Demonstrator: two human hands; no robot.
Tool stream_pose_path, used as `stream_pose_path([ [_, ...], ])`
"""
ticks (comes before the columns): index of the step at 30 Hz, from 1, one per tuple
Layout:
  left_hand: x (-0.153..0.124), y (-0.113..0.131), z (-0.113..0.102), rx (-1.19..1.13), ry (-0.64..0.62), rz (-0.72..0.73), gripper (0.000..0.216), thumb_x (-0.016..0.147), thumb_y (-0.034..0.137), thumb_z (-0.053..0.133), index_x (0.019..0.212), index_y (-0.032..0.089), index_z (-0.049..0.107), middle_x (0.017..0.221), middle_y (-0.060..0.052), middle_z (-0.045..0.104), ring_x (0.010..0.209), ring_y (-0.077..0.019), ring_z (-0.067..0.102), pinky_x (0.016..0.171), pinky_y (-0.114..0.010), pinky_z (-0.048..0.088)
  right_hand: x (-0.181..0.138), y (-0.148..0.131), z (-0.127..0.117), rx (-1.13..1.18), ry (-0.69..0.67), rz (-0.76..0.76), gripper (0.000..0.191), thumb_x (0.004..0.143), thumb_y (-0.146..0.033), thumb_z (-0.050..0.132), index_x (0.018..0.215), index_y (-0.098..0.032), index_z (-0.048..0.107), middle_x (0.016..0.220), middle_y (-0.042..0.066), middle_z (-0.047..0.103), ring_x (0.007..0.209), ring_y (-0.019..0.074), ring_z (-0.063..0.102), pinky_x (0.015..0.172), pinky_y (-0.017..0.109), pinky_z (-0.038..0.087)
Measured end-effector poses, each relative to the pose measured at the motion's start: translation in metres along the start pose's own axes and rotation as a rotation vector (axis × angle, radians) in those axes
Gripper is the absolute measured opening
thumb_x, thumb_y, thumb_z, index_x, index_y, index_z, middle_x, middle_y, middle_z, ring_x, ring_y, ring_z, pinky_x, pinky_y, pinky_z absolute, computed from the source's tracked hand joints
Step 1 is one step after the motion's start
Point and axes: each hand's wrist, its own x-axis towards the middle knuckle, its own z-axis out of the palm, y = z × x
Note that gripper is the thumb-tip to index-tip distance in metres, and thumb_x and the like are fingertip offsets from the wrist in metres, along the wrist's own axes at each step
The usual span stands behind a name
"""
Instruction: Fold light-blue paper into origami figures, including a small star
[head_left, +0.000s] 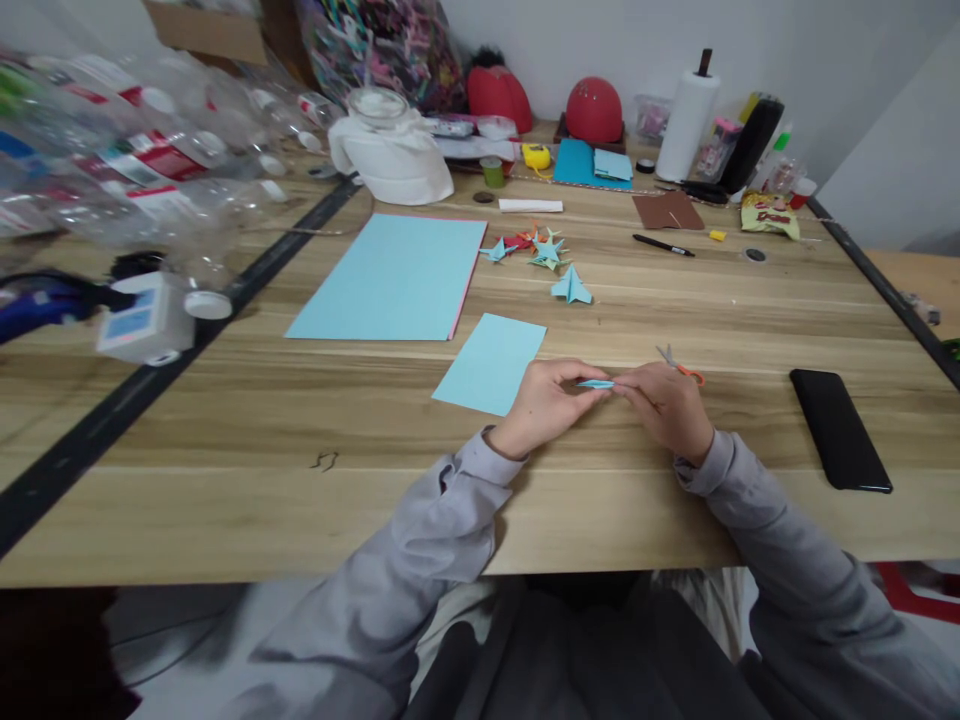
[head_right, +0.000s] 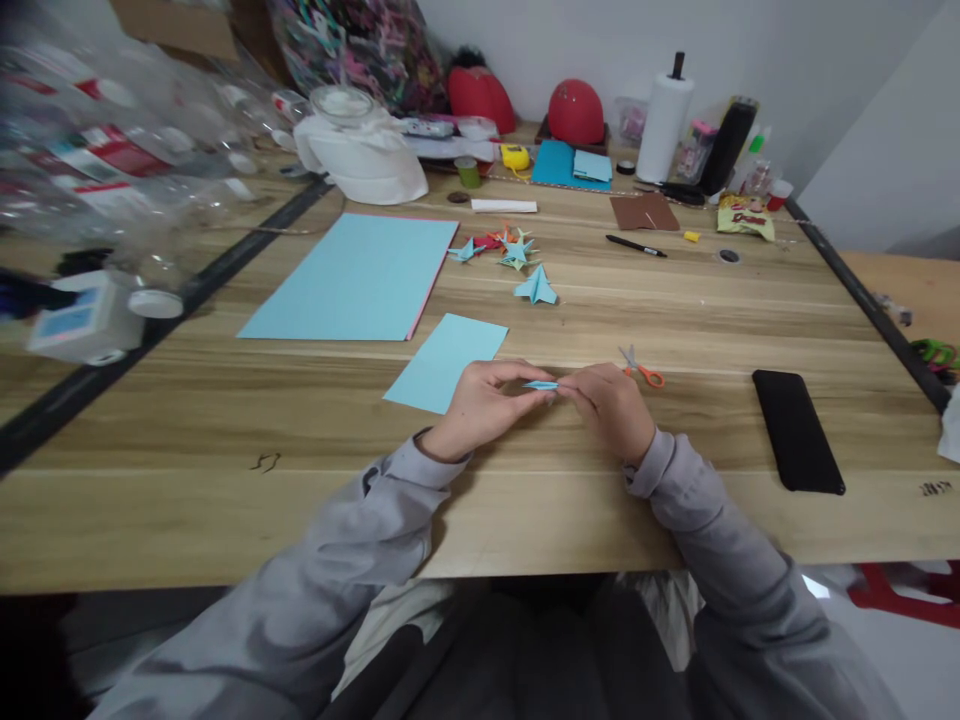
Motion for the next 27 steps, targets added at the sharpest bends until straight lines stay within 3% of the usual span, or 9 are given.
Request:
stream_pose_path([
  [5, 0.003, 0.0017, -0.0021, -0.053, -0.024, 0.052, 0.014, 0.079, 0.03, 0.075, 0.083, 0.016, 0.077, 0.086, -0.008, 0.078, 0.078, -0.0183, 0.072, 0.075, -0.031, 0.058, 0.0017, -0.0014, -0.0023, 0.007, 0.066, -0.028, 0.027, 0.098, -0.029, 0.05, 0.088, -0.021, 0.073, 0.082, 0.005, 0.075, 0.079, 0.0188, 0.07, 0.076, 0.031, 0.053],
  [13, 0.004, 0.0053, -0.0061, -0.046, -0.059, 0.125, 0.02, 0.084, 0.035, 0.071, 0.078, 0.016, 0.076, 0.078, -0.007, 0.076, 0.072, -0.0149, 0.068, 0.069, -0.025, 0.053, 0.0034, 0.0011, -0.003, 0.023, -0.032, -0.049, 0.024, 0.099, -0.03, 0.049, 0.096, -0.021, 0.07, 0.091, 0.007, 0.075, 0.086, 0.0205, 0.068, 0.079, 0.034, 0.051],
  [23, 0.0029, 0.0068, -0.0076, 0.006, -0.153, 0.216, 0.025, 0.089, 0.033, 0.065, 0.075, 0.014, 0.074, 0.075, -0.01, 0.073, 0.07, -0.0163, 0.065, 0.067, -0.027, 0.05, -0.0001, 0.0028, 0.0011, -0.064, -0.042, -0.168, 0.027, 0.099, -0.025, 0.043, 0.082, -0.019, 0.064, 0.076, 0.006, 0.069, 0.072, 0.0196, 0.061, 0.069, 0.033, 0.045],
  [27, 0.0027, 0.0073, -0.0058, 0.015, -0.122, 0.167, 0.025, 0.087, 0.034, 0.066, 0.071, 0.016, 0.074, 0.07, -0.008, 0.072, 0.066, -0.0151, 0.064, 0.064, -0.027, 0.049, 0.001, 0.0024, 0.001, 0.028, -0.027, -0.121, 0.023, 0.097, -0.024, 0.047, 0.082, -0.019, 0.063, 0.075, 0.005, 0.068, 0.071, 0.019, 0.06, 0.068, 0.032, 0.043],
])
